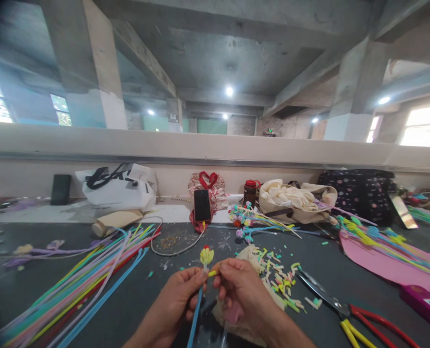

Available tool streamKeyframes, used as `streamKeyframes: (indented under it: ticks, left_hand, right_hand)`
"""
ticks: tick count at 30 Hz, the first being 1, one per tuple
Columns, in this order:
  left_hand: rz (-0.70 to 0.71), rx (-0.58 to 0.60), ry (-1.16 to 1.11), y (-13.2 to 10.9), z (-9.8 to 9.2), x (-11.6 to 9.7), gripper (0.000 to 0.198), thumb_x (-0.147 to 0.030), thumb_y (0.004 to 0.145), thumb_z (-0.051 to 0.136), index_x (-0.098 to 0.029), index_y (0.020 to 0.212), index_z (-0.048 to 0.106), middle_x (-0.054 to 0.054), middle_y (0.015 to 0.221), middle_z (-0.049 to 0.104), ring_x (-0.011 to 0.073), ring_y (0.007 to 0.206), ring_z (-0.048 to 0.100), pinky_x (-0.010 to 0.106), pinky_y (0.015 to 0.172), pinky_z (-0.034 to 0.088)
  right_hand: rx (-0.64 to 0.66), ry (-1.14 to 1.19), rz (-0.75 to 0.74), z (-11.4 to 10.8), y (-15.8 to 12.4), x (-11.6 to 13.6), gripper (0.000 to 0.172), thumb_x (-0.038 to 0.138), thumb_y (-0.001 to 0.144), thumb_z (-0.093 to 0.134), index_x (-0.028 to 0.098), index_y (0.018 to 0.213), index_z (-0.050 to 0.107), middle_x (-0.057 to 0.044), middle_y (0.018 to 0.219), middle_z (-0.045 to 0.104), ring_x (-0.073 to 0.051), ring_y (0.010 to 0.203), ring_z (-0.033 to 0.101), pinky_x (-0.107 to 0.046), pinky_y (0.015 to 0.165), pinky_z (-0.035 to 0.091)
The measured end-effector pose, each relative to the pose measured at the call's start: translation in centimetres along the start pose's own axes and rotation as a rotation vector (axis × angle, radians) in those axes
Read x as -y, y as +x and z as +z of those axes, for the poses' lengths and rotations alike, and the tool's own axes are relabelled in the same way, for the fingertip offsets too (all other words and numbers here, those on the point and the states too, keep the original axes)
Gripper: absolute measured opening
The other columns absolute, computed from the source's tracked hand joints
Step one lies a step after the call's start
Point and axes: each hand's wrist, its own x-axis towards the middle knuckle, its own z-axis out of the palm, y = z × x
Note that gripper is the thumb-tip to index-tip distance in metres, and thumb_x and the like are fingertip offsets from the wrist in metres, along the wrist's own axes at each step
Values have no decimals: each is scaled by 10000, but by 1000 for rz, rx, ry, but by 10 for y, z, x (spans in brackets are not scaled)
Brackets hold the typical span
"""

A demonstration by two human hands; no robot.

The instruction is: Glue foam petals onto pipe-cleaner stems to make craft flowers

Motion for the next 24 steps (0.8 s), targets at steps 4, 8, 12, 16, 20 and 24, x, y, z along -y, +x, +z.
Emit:
streamKeyframes:
  ticks: [4,8,12,16,20,24]
  left_hand:
    - [-64,70,-83,-1,-2,-2,338,-423,596,629,-161,512,432,-110,309,313,4,277,191,152,321,125]
    - [-88,87,-85,-1,-3,-3,352,-439,593,627,-160,502,430,-105,301,316,6,271,195,158,321,113]
    - [-94,74,-64,-2,-2,-5,344,-435,589,630,-156,518,442,-105,308,319,4,278,188,160,326,100]
    - [-81,88,-63,-3,-1,-5,358,-460,597,617,-153,529,449,-112,328,306,1,292,175,160,334,104]
    - [-62,109,-26,-3,-2,-3,383,-496,567,623,-151,522,462,-107,325,316,6,281,196,167,332,125]
    - [-67,91,38,-2,-1,-4,366,-476,581,614,-156,507,454,-94,327,342,14,281,225,166,325,138]
  right_hand:
    - [-136,-383,-205,-3,-3,13,187,305,698,588,147,788,633,4,625,598,-74,449,485,-170,400,356]
    - [-134,-714,-359,-2,-7,16,74,195,675,595,165,720,645,11,623,586,-106,558,516,-194,511,395]
    - [-102,-921,-481,2,-10,14,94,168,714,556,163,653,628,9,597,558,-110,573,517,-201,537,383]
    - [-100,-939,-495,2,-11,15,63,172,720,564,169,694,621,6,623,561,-108,555,518,-195,509,376]
    - [-73,-963,-513,2,-11,16,68,178,727,571,175,673,612,1,631,559,-103,529,506,-205,504,371]
    - [-26,-1024,-604,4,-14,20,68,156,734,561,185,686,600,-8,664,580,-113,574,515,-217,546,381]
